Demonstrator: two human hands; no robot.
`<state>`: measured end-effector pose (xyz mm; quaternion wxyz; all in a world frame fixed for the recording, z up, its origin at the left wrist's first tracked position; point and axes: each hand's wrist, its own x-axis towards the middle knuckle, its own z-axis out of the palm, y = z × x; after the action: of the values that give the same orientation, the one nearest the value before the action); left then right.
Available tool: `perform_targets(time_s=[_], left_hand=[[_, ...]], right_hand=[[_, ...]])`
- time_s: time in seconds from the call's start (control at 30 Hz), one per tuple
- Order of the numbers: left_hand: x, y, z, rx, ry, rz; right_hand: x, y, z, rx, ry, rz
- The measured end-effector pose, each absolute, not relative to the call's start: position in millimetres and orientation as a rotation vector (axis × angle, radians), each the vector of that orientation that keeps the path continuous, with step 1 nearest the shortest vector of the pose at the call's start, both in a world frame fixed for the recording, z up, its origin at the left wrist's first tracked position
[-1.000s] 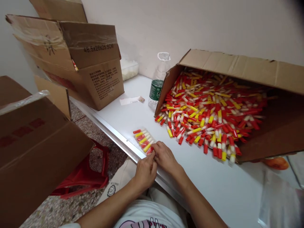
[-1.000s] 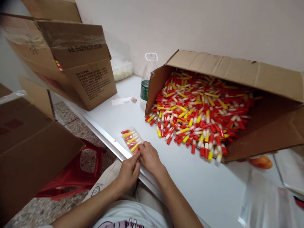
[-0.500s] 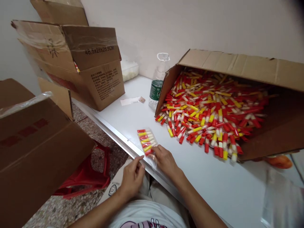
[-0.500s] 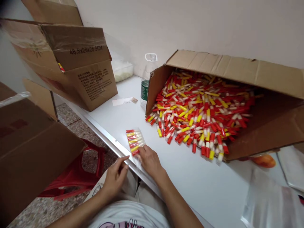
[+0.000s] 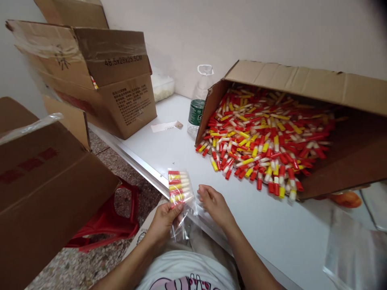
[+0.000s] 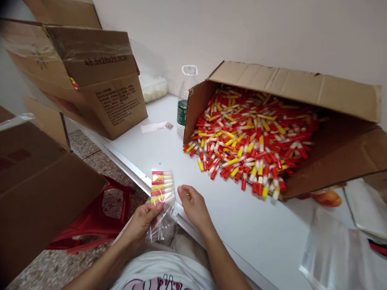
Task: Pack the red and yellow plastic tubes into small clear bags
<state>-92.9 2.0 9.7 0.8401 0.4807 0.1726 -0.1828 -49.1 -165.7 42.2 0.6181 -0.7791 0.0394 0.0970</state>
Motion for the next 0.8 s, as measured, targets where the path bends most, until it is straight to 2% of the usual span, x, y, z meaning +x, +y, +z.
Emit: perform_targets(time_s=[0.17, 0.33, 0.5, 0.63, 0.8], left_hand=[[-104, -6, 9, 0.990, 0.254, -0.506], [-109, -10, 17, 0.780, 0.374, -0.607], [-109, -14, 29, 0.733, 0.402, -0.626], [-109, -15, 28, 0.748, 0.391, -0.602], [-107, -13, 20, 0.767, 0.375, -0.503]], right_hand=[[-31, -144, 36, -1.294, 0.266, 0.344], [-31, -136, 45, -1.478, 0.354, 0.114], [-29, -138, 44, -1.378, 0.418, 0.170], [-26, -141, 43, -1.483, 0.362, 0.120], [-29, -144, 39, -1.118, 0.218, 0.353]])
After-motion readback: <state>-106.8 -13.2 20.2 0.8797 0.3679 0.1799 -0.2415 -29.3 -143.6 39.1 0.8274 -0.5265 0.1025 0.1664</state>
